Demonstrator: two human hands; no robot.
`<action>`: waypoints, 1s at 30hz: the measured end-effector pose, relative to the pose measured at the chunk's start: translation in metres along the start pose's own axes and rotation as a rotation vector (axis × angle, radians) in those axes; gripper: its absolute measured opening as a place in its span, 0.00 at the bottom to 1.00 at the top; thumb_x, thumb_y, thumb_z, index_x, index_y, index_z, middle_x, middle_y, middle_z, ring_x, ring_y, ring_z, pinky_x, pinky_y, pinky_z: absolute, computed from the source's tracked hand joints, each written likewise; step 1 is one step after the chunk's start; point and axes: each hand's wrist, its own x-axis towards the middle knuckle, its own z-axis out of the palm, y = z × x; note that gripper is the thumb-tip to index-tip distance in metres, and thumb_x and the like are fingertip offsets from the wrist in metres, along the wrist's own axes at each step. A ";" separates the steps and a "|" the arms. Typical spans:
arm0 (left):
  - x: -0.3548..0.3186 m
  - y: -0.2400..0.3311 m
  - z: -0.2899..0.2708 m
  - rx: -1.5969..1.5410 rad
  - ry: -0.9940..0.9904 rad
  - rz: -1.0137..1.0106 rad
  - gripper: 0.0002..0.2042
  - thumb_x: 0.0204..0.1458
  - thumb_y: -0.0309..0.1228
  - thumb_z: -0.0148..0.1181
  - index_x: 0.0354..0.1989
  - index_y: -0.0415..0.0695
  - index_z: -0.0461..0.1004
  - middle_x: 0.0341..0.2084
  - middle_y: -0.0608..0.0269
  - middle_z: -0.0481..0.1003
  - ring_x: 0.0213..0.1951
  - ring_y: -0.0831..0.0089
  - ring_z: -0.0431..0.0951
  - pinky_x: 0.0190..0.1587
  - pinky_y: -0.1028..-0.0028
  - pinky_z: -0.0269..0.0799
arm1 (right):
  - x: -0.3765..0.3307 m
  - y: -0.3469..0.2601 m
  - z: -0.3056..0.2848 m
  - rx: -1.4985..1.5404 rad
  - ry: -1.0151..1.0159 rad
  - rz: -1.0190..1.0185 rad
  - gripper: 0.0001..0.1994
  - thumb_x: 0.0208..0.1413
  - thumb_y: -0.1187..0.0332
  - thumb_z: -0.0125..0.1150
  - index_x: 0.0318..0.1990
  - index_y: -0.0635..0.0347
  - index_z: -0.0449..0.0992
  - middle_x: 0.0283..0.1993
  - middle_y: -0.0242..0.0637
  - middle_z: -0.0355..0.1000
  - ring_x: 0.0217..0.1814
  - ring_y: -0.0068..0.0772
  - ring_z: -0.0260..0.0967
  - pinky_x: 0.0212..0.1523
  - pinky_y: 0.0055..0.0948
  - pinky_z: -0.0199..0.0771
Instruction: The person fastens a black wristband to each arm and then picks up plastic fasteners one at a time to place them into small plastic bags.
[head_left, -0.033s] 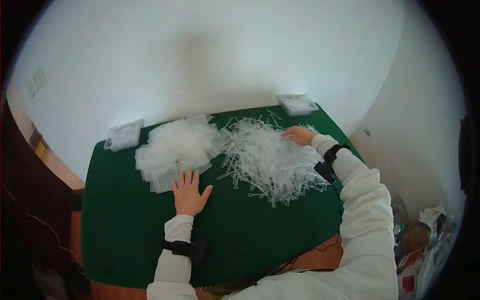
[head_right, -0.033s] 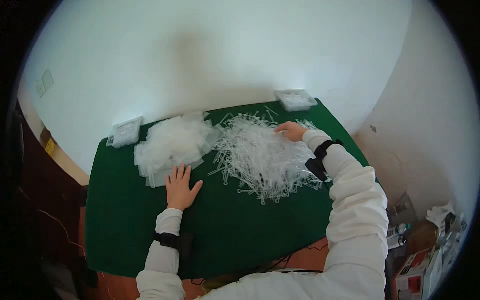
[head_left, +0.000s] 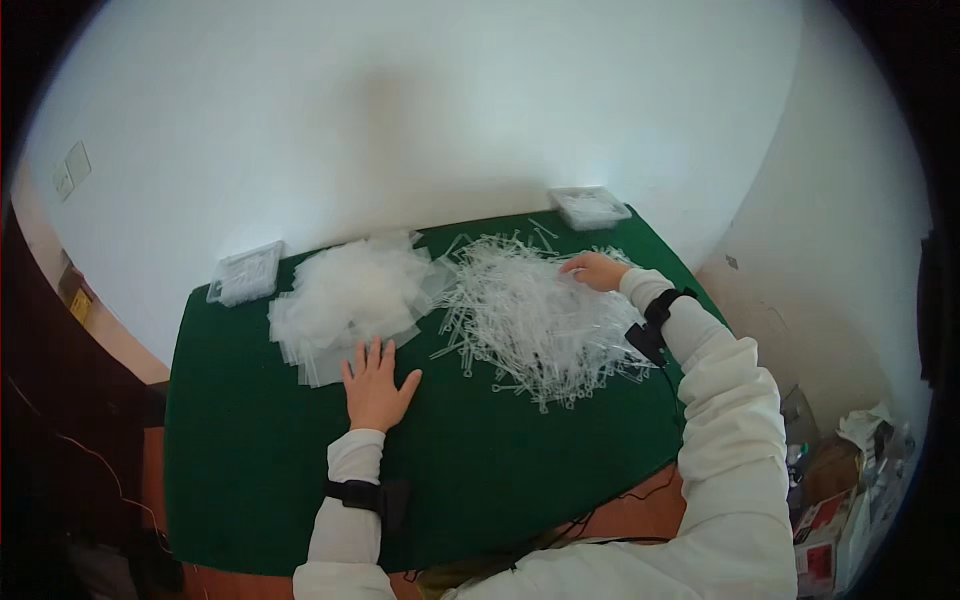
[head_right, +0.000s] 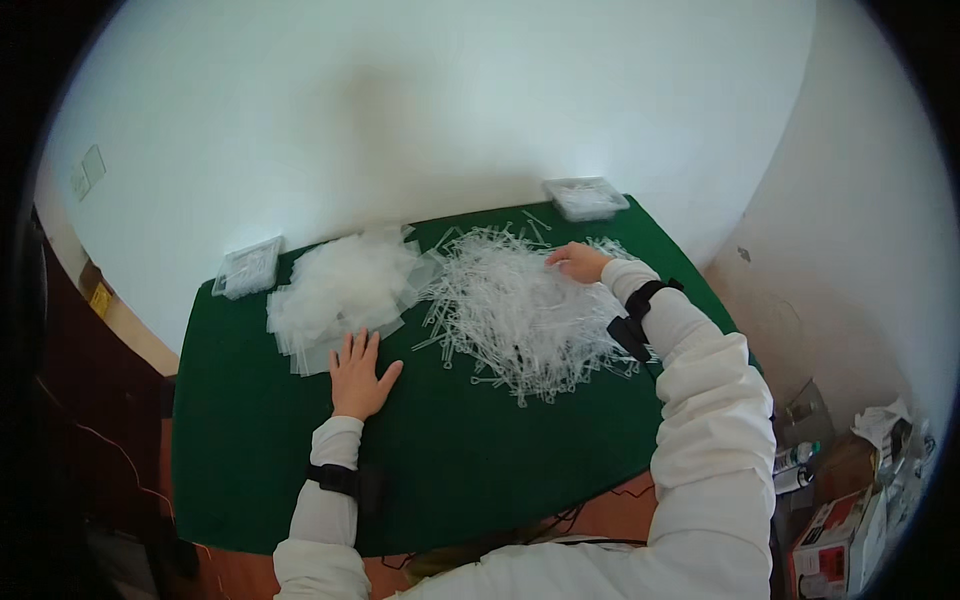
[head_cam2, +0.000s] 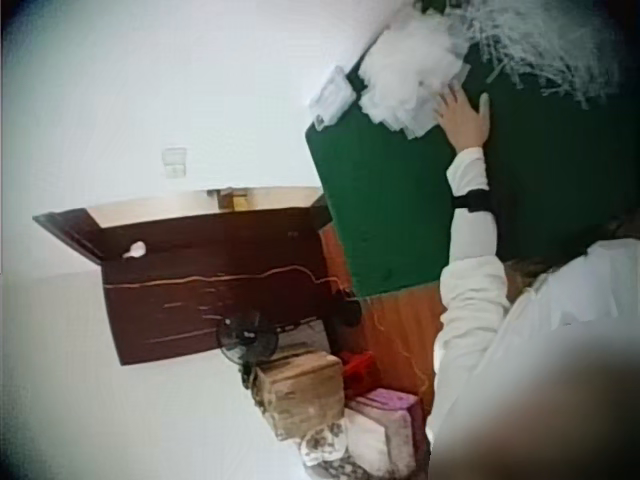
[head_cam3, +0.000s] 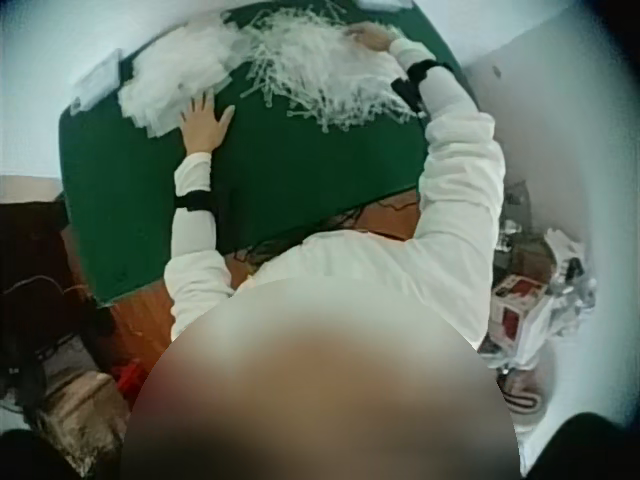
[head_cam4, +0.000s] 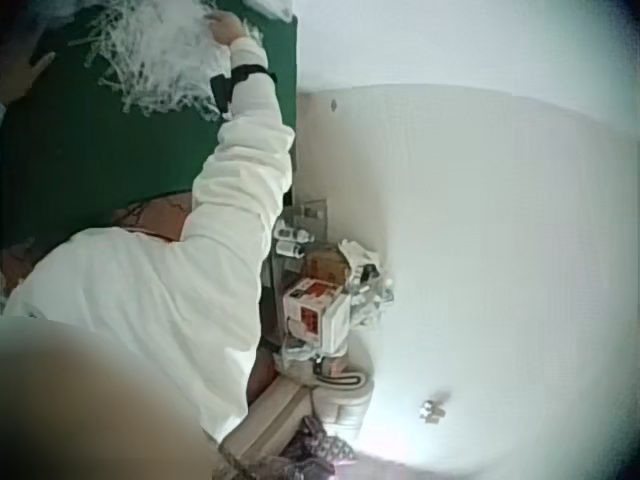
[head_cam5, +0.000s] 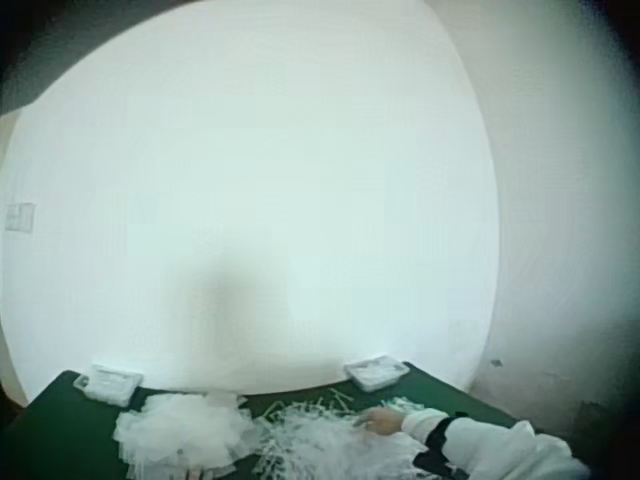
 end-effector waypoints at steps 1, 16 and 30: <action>0.002 0.001 0.001 0.003 -0.003 -0.004 0.32 0.50 0.53 0.45 0.59 0.45 0.57 0.60 0.57 0.54 0.63 0.58 0.48 0.62 0.53 0.38 | -0.008 0.002 -0.001 -0.030 0.010 0.027 0.18 0.48 0.74 0.46 0.48 0.58 0.71 0.52 0.47 0.65 0.57 0.42 0.59 0.57 0.33 0.56; 0.008 0.068 -0.003 0.071 -0.171 0.039 0.36 0.48 0.59 0.42 0.61 0.48 0.53 0.62 0.56 0.48 0.64 0.51 0.43 0.59 0.44 0.34 | -0.173 0.038 -0.035 -0.042 0.239 0.140 0.36 0.46 0.54 0.60 0.61 0.58 0.54 0.64 0.49 0.49 0.66 0.46 0.45 0.63 0.35 0.47; -0.025 0.166 -0.022 -0.094 -0.399 0.206 0.39 0.48 0.59 0.45 0.62 0.42 0.50 0.63 0.50 0.45 0.64 0.49 0.40 0.60 0.45 0.35 | -0.188 0.049 0.079 -0.159 0.258 0.406 0.48 0.42 0.38 0.53 0.65 0.55 0.39 0.68 0.49 0.36 0.70 0.50 0.31 0.61 0.61 0.28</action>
